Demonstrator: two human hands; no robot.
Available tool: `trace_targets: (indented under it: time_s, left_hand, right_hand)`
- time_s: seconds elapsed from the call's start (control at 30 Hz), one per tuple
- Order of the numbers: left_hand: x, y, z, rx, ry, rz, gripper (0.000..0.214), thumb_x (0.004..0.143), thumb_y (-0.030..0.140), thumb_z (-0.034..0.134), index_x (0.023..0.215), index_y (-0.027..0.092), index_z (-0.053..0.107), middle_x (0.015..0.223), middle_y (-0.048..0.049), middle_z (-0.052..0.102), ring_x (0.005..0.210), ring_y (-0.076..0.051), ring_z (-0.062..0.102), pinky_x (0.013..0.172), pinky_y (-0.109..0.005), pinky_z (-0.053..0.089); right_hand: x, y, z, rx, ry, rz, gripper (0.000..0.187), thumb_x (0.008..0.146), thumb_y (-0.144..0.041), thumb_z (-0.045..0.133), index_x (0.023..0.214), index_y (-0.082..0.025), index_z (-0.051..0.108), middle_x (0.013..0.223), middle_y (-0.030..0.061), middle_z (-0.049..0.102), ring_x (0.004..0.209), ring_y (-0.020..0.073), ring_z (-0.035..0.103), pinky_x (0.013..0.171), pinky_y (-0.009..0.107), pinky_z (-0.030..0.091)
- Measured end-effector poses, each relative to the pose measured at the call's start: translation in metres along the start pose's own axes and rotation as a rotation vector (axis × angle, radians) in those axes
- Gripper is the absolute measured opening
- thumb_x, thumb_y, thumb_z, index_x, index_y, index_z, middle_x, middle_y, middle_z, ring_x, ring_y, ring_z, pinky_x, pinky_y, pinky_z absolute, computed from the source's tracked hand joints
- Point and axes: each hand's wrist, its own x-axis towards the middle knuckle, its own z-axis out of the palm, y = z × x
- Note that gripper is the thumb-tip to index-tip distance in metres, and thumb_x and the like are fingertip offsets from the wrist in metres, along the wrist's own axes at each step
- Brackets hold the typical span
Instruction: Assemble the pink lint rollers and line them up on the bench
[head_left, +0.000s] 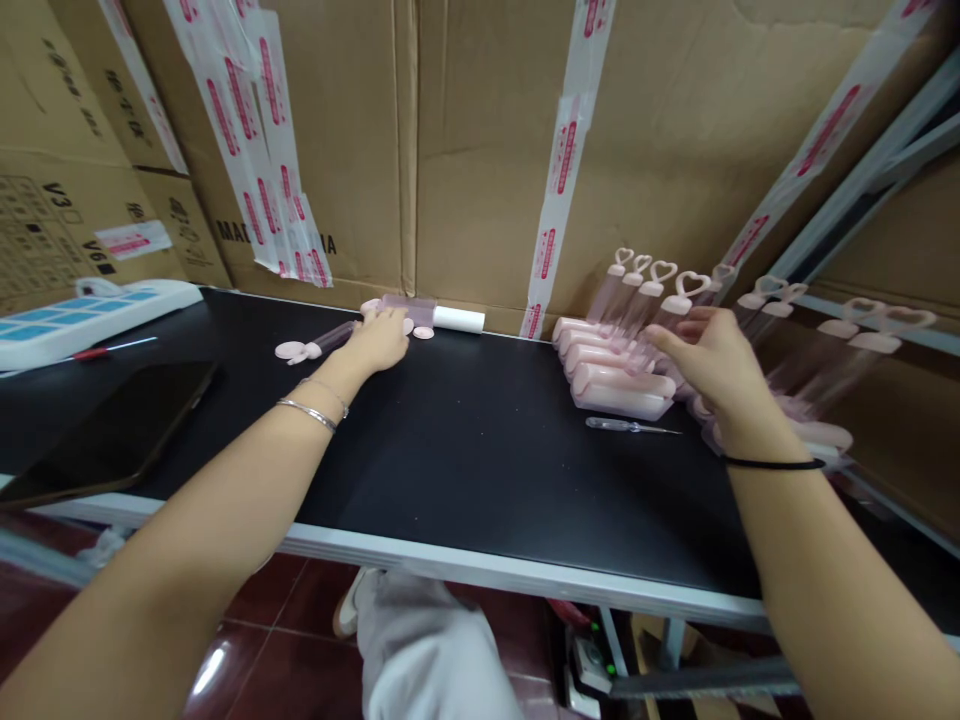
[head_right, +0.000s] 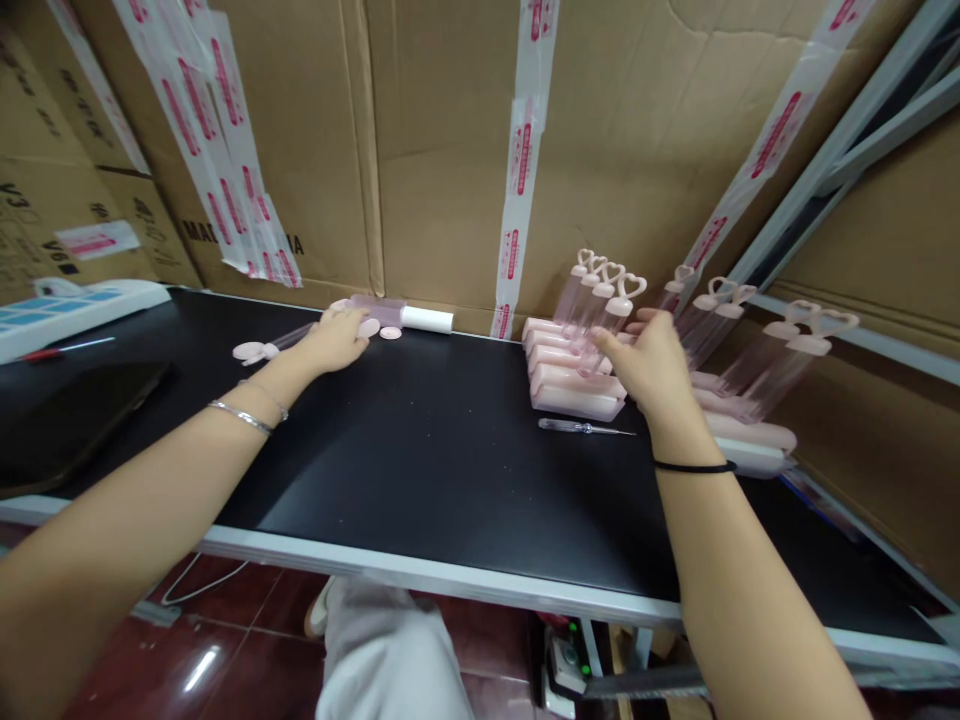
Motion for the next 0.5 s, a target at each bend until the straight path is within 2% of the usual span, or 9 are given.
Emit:
trace_targets:
  time_s: [0.1, 0.17, 0.27, 0.37, 0.43, 0.5]
  left_hand:
    - [0.005, -0.018, 0.006, 0.005, -0.066, -0.020, 0.062, 0.084, 0.018, 0.038, 0.146, 0.020, 0.030, 0.148, -0.0158, 0.038, 0.140, -0.034, 0.027, 0.105, -0.054, 0.032]
    - [0.006, -0.018, 0.006, 0.012, -0.080, 0.010, 0.063, 0.083, 0.018, 0.040, 0.145, 0.019, 0.032, 0.146, -0.0177, 0.041, 0.137, -0.034, 0.033, 0.104, -0.053, 0.033]
    - [0.002, -0.009, -0.003, 0.013, -0.059, 0.039, 0.051, 0.083, 0.027, 0.043, 0.134, 0.018, 0.047, 0.135, -0.0175, 0.053, 0.126, -0.033, 0.046, 0.099, -0.046, 0.040]
    - [-0.005, 0.004, -0.023, -0.002, -0.089, 0.036, 0.042, 0.086, 0.047, 0.039, 0.107, 0.022, 0.066, 0.111, -0.0114, 0.068, 0.108, -0.029, 0.059, 0.088, -0.035, 0.046]
    - [-0.008, 0.010, -0.035, -0.039, -0.036, 0.029, 0.047, 0.088, 0.051, 0.032, 0.099, 0.023, 0.068, 0.102, -0.0080, 0.071, 0.097, -0.025, 0.063, 0.082, -0.031, 0.046]
    - [-0.010, 0.010, -0.043, -0.075, 0.084, -0.012, 0.046, 0.090, 0.047, 0.029, 0.104, 0.023, 0.067, 0.104, -0.0072, 0.071, 0.095, -0.023, 0.063, 0.083, -0.030, 0.046]
  right_hand:
    - [-0.010, -0.021, -0.004, -0.056, 0.225, -0.098, 0.058, 0.071, -0.040, 0.060, 0.120, -0.013, 0.044, 0.117, 0.0172, 0.053, 0.114, 0.0307, 0.048, 0.099, 0.050, 0.037]
    - [-0.021, -0.036, -0.005, -0.091, 0.281, -0.170, 0.057, 0.074, -0.038, 0.058, 0.123, -0.012, 0.044, 0.123, 0.0182, 0.050, 0.120, 0.0327, 0.042, 0.101, 0.052, 0.033]
    - [-0.035, -0.052, -0.006, -0.124, 0.266, -0.223, 0.057, 0.077, -0.042, 0.058, 0.126, -0.015, 0.046, 0.129, 0.0181, 0.044, 0.122, 0.0366, 0.036, 0.100, 0.057, 0.030]
    - [-0.042, -0.060, -0.015, -0.153, 0.350, -0.222, 0.057, 0.077, -0.040, 0.060, 0.128, -0.019, 0.043, 0.132, 0.0189, 0.035, 0.125, 0.0402, 0.031, 0.099, 0.062, 0.027]
    - [-0.042, -0.062, -0.021, -0.154, 0.403, -0.204, 0.057, 0.077, -0.036, 0.061, 0.128, -0.019, 0.042, 0.132, 0.0206, 0.033, 0.125, 0.0409, 0.031, 0.099, 0.063, 0.026]
    - [-0.042, -0.063, -0.024, -0.148, 0.414, -0.208, 0.057, 0.077, -0.034, 0.060, 0.128, -0.016, 0.042, 0.131, 0.0219, 0.034, 0.124, 0.0408, 0.033, 0.098, 0.063, 0.026]
